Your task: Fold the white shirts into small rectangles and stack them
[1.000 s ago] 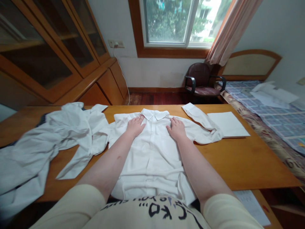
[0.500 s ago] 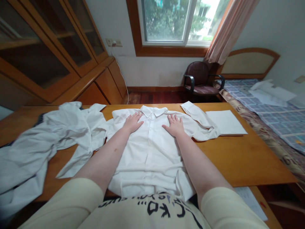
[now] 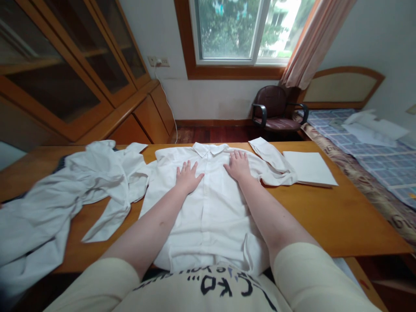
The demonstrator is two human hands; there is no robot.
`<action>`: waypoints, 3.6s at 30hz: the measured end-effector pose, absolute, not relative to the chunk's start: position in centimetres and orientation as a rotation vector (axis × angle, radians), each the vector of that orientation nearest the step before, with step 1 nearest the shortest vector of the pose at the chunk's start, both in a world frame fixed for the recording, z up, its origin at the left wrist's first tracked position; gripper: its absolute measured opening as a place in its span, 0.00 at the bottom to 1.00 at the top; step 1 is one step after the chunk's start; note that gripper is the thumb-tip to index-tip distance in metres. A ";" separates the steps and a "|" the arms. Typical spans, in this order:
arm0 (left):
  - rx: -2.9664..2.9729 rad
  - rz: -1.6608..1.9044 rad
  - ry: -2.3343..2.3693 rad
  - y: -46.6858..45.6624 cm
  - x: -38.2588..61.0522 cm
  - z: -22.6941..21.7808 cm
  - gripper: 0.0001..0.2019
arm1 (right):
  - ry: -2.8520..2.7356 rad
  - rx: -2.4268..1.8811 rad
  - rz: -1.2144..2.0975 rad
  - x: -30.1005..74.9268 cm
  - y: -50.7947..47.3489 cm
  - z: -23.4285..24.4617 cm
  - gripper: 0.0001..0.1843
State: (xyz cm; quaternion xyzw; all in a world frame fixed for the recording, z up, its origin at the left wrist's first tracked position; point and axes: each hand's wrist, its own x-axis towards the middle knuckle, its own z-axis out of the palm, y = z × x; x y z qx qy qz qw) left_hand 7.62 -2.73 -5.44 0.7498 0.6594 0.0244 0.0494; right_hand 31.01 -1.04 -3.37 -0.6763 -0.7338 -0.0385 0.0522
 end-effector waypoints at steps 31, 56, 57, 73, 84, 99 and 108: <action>2.442 0.079 1.793 -0.5 6.0 -5.2 0.31 | -2.201 -2.204 0.201 29.0 -3.3 -5.0 0.38; 2.928 0.225 0.323 -12.9 14.9 -3.7 0.21 | -2.205 -2.155 0.108 29.6 0.1 -5.5 0.37; 2.920 0.200 0.313 -13.8 15.4 -3.6 0.24 | -2.203 -2.155 0.112 29.6 0.1 -5.4 0.37; 2.794 0.024 0.617 -10.1 12.0 -3.4 0.25 | -2.206 -2.155 0.113 29.6 0.1 -5.5 0.37; 2.497 -0.213 1.105 -12.4 0.9 0.8 0.34 | -2.210 -2.154 0.128 29.6 -0.1 -5.2 0.38; 1.682 -0.760 1.437 -15.1 -6.6 3.7 0.16 | -2.211 -2.149 0.124 29.7 0.1 -5.4 0.37; 2.714 -0.082 0.783 -15.7 8.7 0.1 0.19 | -2.203 -2.171 0.132 29.6 0.1 -5.3 0.37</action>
